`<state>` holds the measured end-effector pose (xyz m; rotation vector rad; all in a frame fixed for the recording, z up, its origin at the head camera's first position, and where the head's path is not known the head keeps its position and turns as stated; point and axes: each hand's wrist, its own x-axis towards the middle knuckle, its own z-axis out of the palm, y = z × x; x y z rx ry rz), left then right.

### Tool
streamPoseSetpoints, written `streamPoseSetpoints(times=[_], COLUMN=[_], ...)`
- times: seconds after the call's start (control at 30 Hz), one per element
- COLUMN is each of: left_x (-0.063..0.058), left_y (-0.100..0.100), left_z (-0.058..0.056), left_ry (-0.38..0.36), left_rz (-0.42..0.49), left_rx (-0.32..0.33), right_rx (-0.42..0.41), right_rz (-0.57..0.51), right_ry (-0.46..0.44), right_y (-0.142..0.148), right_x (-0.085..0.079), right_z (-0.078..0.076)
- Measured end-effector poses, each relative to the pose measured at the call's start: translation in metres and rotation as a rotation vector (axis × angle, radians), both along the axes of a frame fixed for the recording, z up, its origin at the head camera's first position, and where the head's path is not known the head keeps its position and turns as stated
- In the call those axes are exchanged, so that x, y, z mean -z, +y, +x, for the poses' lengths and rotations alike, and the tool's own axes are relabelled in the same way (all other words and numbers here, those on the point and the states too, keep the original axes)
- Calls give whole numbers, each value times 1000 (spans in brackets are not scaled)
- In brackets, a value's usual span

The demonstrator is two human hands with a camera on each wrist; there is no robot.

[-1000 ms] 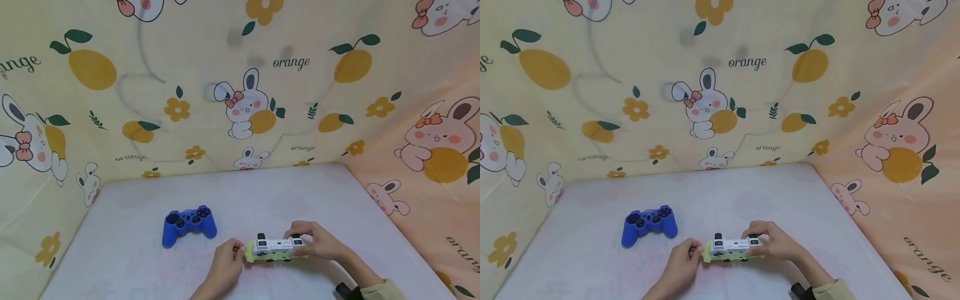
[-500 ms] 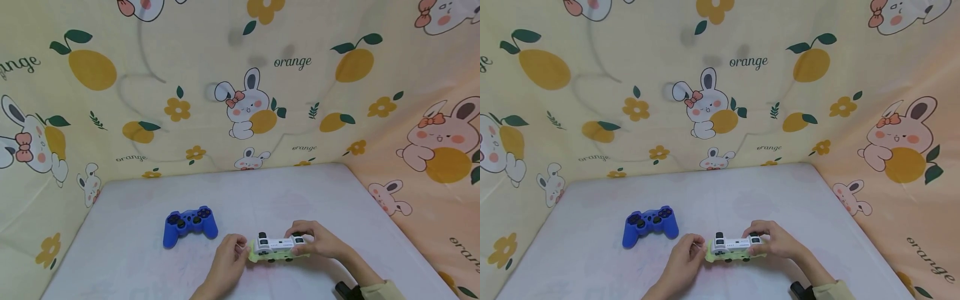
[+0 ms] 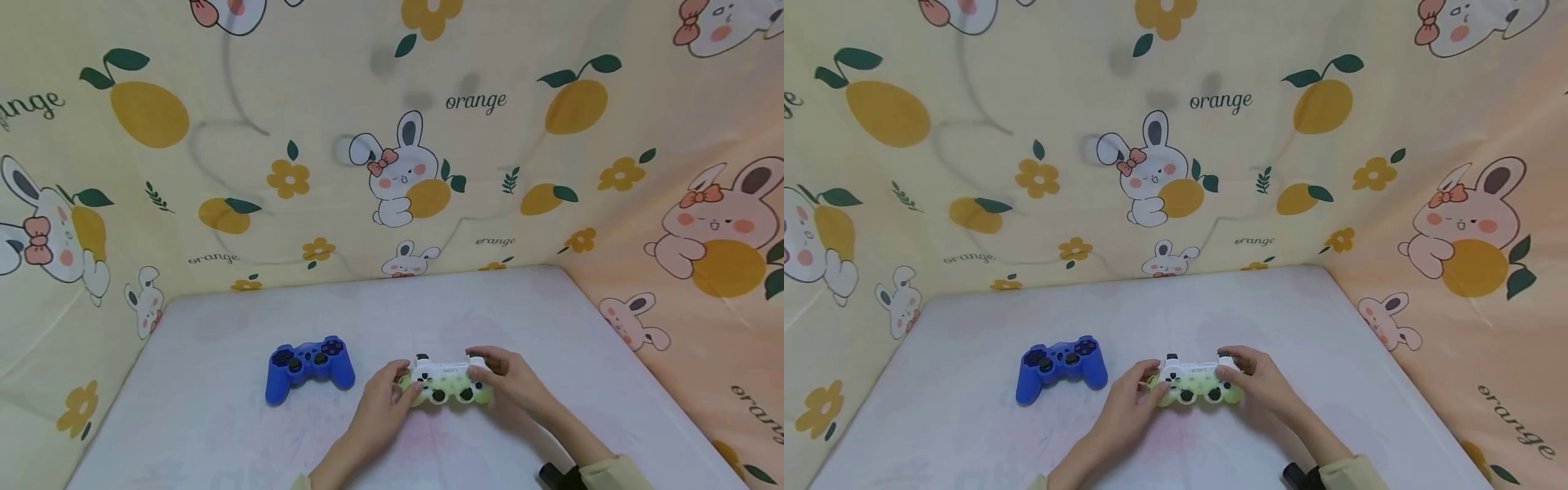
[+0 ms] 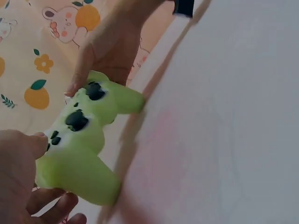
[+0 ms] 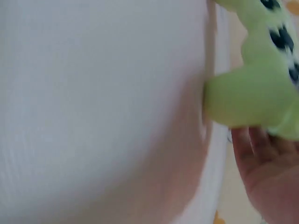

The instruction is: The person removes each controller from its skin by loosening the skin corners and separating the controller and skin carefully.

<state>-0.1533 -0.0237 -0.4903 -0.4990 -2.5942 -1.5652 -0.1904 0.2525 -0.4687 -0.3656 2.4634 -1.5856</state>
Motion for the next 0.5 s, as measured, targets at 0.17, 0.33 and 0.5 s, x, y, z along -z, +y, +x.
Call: streamPoseSetpoints(times=[0.17,0.33,0.5], left_x=[5,11,9], left_y=[-4,-8,-9], left_z=[-6,-14,-20], left_ry=[-3,-7,15], left_rz=[-72,-149,-148], left_rx=[14,7,17], right_rx=[113,45,-68], right_rz=[15,84,117], right_ry=[60,43,22], right_y=[-3,5,14], right_x=[6,8,9], right_z=[-2,-6,-14])
